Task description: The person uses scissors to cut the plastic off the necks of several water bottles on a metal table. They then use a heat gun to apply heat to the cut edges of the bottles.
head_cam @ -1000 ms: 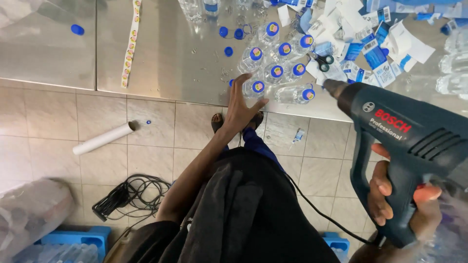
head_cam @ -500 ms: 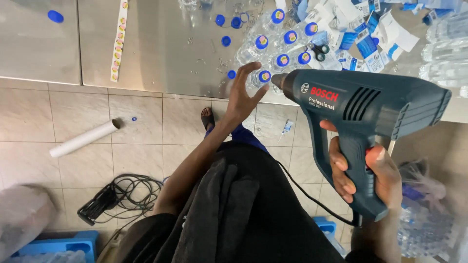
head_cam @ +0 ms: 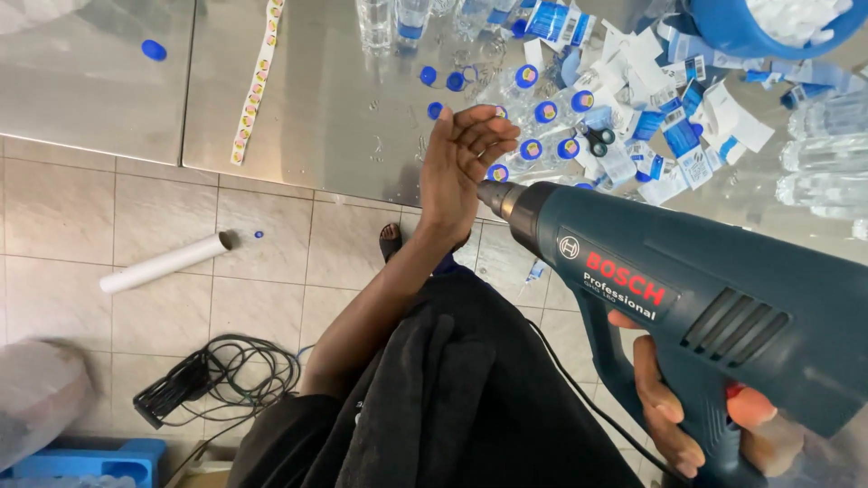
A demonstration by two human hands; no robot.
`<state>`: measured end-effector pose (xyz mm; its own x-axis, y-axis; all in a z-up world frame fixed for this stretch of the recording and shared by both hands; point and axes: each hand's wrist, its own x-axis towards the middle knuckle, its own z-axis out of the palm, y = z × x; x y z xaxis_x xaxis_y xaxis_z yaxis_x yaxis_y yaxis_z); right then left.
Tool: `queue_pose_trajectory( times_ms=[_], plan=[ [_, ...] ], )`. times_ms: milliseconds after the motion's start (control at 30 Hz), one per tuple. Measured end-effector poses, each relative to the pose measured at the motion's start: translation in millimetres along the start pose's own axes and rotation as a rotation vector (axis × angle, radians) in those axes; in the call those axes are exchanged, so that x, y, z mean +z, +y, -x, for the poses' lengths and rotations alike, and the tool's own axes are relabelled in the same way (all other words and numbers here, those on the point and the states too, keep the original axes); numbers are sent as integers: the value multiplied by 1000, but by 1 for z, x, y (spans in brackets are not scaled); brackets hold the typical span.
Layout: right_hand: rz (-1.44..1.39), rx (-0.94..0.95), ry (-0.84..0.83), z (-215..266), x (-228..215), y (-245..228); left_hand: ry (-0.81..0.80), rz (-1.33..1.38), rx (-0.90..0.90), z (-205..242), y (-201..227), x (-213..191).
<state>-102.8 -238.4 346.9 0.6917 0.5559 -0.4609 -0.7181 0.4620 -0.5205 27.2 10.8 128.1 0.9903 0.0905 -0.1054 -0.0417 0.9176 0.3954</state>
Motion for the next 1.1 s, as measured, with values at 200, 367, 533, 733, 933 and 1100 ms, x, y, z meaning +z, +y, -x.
queue_pose_trajectory(
  times_ms=[200, 367, 533, 733, 933, 1100],
  plan=[
    [-44, 22, -18, 7, -22, -3, 24, 40, -9, 1, -7, -11],
    [-140, 241, -242, -14, -81, -22, 131, -335, 229, 0, -9, -36],
    [163, -67, 96, -36, -28, -5, 32, -934, 156, 35, -38, -103],
    [198, -16, 109, -57, -39, -9, -110, -1220, 173, 46, -77, -130],
    [248, 39, 72, -62, -38, -16, -28, -1251, 92, 41, -89, -134],
    [375, -61, 193, -61, -18, -22, -24, -1232, 103, 43, -86, -129]
  ],
)
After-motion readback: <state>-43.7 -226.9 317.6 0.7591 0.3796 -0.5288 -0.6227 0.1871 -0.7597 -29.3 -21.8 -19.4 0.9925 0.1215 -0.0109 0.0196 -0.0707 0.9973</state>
